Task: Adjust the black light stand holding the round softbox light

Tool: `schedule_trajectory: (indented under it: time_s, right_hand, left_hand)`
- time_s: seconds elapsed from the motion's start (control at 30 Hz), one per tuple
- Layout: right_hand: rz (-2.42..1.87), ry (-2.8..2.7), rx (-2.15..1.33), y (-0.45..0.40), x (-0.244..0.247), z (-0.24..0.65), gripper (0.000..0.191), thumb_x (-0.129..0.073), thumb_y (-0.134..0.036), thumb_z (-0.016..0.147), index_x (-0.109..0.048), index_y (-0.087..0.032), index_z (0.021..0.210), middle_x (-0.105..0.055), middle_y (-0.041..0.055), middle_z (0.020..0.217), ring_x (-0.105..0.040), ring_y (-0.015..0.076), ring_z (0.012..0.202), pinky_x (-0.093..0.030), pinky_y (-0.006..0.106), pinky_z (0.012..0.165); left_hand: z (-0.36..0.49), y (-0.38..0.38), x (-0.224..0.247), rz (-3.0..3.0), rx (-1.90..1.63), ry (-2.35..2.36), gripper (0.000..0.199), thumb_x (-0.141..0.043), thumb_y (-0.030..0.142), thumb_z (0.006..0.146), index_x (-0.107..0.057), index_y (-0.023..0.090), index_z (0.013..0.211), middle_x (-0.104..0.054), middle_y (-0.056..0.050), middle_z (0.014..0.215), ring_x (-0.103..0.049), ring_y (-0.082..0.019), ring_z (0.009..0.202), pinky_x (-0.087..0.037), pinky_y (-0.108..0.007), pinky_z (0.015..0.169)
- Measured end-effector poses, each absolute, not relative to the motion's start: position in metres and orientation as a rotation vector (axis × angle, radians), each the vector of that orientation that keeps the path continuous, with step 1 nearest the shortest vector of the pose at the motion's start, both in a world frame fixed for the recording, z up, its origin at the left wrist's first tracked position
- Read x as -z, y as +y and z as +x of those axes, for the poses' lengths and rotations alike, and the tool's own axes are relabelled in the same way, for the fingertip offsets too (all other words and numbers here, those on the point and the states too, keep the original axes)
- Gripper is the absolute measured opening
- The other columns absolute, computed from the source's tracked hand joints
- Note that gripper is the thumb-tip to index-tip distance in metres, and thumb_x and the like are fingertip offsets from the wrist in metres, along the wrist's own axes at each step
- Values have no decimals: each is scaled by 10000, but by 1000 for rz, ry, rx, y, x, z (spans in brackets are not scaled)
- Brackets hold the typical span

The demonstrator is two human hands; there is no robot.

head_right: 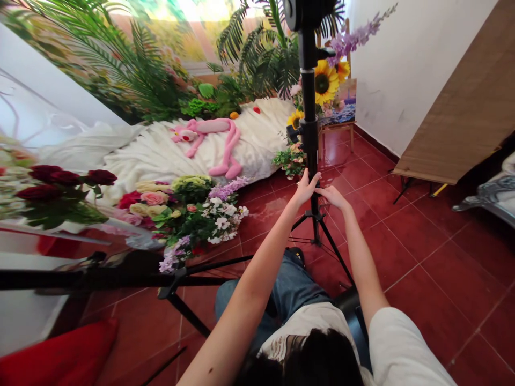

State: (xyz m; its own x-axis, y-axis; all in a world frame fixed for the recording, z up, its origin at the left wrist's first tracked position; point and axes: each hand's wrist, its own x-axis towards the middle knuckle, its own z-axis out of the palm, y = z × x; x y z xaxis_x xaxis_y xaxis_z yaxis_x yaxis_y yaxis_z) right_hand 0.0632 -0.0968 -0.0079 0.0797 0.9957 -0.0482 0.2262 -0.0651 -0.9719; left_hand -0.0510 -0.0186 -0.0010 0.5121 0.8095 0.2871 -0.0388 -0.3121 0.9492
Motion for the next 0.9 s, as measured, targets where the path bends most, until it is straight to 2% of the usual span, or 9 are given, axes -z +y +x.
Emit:
schedule_trajectory:
  time_s: [0.17,0.33,0.4,0.5,0.67,0.77,0.9]
  right_hand:
    - [-1393,-1166,-1006,-95,22,54,650,-580,-712,756,-379,-217,386,-361,-22,343,-324,67,368,-250,258,433]
    - [-1407,-1202,-899,-91,26,53,673,-514,-747,782,-385,-212,393,-370,-20,353,-320,64,375,-255,248,431]
    - [-1434,-1228,-852,-86,27,55,695,-497,-765,785,-374,-214,380,-372,-17,350,-330,64,371,-264,244,433]
    - [-1460,-1219,-822,-75,28,58,718,-479,-785,781,-359,-219,355,-363,-13,344,-336,63,362,-270,240,427]
    - [-1493,-1149,-806,-65,30,59,693,-488,-765,779,-356,-225,364,-346,-18,348,-345,67,364,-267,234,413]
    - [-1533,-1141,-777,-64,32,60,660,-480,-717,809,-364,-226,383,-334,-23,342,-335,69,353,-262,230,402]
    - [-1555,-1176,-696,-63,40,65,649,-439,-656,849,-279,-238,380,-337,-15,320,-304,64,316,-265,225,384]
  left_hand:
    - [-48,-18,4,1688,-1002,643,228,-519,357,939,-484,178,1076,-596,-47,979,-609,-146,940,-486,-312,932]
    - [-79,-26,31,1654,-995,614,373,-515,414,928,-485,218,1244,-581,-115,1276,-609,-187,1144,-486,-355,997]
    - [-110,-33,48,1622,-936,666,448,-535,432,909,-459,228,1301,-557,-139,1343,-656,-179,1052,-520,-365,942]
    - [-170,-43,70,1577,-854,797,486,-535,490,887,-491,199,1274,-631,-139,1228,-692,-152,858,-558,-354,848]
    - [-286,-55,87,1588,-838,1015,479,-551,578,838,-636,154,1046,-723,-104,983,-706,-195,867,-568,-356,841]
    - [-359,-59,89,1520,-901,1194,560,-575,663,772,-648,157,1002,-730,-98,924,-704,-200,800,-570,-385,824]
    - [-443,-72,76,1424,-1105,1446,598,-603,697,715,-650,153,959,-723,-86,882,-684,-182,740,-561,-371,797]
